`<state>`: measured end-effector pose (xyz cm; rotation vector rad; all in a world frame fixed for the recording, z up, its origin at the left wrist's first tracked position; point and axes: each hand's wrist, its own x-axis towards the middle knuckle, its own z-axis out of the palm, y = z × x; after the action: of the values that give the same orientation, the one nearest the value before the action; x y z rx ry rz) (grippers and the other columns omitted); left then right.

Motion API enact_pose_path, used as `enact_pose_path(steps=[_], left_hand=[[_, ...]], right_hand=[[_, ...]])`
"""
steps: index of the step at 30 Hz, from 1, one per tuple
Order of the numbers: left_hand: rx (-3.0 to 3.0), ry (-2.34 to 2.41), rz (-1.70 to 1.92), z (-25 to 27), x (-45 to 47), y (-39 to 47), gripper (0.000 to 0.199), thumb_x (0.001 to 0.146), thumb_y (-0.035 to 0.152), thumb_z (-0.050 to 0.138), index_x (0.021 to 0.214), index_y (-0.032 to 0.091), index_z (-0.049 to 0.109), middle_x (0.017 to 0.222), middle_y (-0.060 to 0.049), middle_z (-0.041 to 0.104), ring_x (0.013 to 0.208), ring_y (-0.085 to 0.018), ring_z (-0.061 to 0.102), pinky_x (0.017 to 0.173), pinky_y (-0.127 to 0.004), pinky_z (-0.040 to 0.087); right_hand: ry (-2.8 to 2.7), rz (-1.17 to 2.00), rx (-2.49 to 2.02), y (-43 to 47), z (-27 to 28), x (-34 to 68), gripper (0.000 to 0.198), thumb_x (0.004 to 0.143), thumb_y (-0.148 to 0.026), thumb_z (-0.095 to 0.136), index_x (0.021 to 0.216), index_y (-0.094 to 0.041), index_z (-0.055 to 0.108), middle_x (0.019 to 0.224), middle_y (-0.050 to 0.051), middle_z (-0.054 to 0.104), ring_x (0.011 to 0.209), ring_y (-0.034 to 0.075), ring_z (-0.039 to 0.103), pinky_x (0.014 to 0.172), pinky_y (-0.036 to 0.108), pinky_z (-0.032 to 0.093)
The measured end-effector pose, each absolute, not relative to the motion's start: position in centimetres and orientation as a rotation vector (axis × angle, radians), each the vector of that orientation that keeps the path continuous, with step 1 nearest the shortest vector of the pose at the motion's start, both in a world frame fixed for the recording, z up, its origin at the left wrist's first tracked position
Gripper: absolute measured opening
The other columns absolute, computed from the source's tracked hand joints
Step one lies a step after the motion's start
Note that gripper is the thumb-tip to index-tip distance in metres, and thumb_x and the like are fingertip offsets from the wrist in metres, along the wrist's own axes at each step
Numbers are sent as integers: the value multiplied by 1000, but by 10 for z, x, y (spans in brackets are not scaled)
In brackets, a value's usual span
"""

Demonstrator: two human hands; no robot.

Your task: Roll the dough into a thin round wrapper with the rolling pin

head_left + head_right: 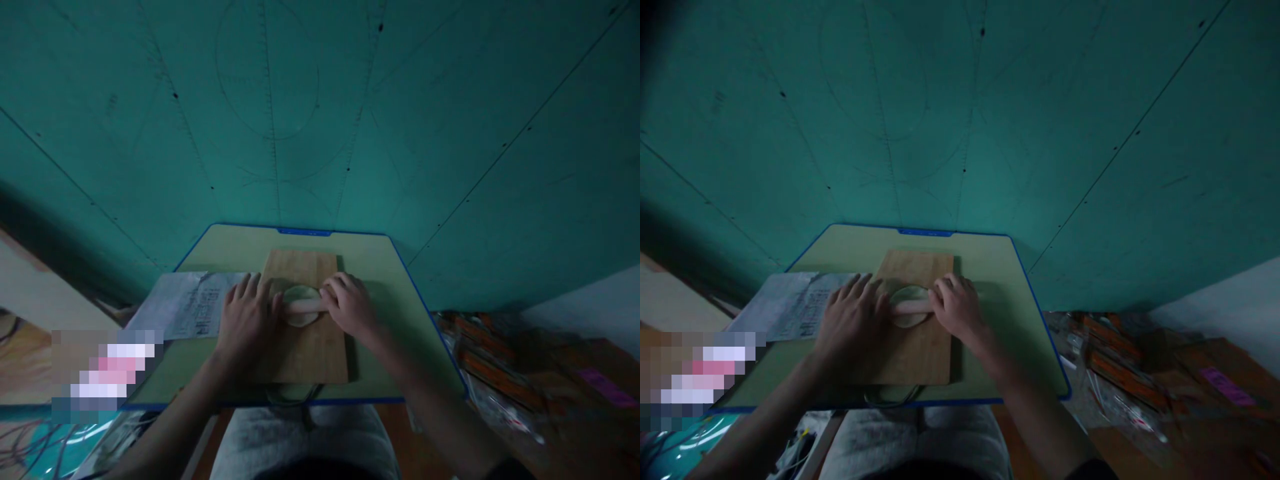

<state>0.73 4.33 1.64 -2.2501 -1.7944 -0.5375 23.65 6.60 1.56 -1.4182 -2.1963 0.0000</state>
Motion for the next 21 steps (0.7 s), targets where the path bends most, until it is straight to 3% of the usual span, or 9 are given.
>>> enact_pose_path(steps=[8,15,21], left_hand=[[-2305,-1802,-520,21,7,46,46,102,44,36,126,16,63,137,-17,62,132,-36,51,101,-50,47],[-2358,-1887,-549,28,6,109,45,101,45,36,105,16,71,113,-14,71,106,-30,64,91,-44,52],[-2310,-1880,-558,28,8,120,39,100,40,38,102,18,70,107,-12,72,100,-27,65,87,-40,52]], right_hand=[[-2235,-5,-1463,67,14,237,19,98,-27,48,100,-20,66,107,11,66,101,26,59,89,38,45],[-2157,34,-1589,120,23,229,15,89,-17,52,93,-20,66,103,11,66,98,25,60,86,36,46],[-2129,-7,-1677,128,28,226,15,92,-16,51,89,-20,66,99,11,67,95,24,61,83,34,45]])
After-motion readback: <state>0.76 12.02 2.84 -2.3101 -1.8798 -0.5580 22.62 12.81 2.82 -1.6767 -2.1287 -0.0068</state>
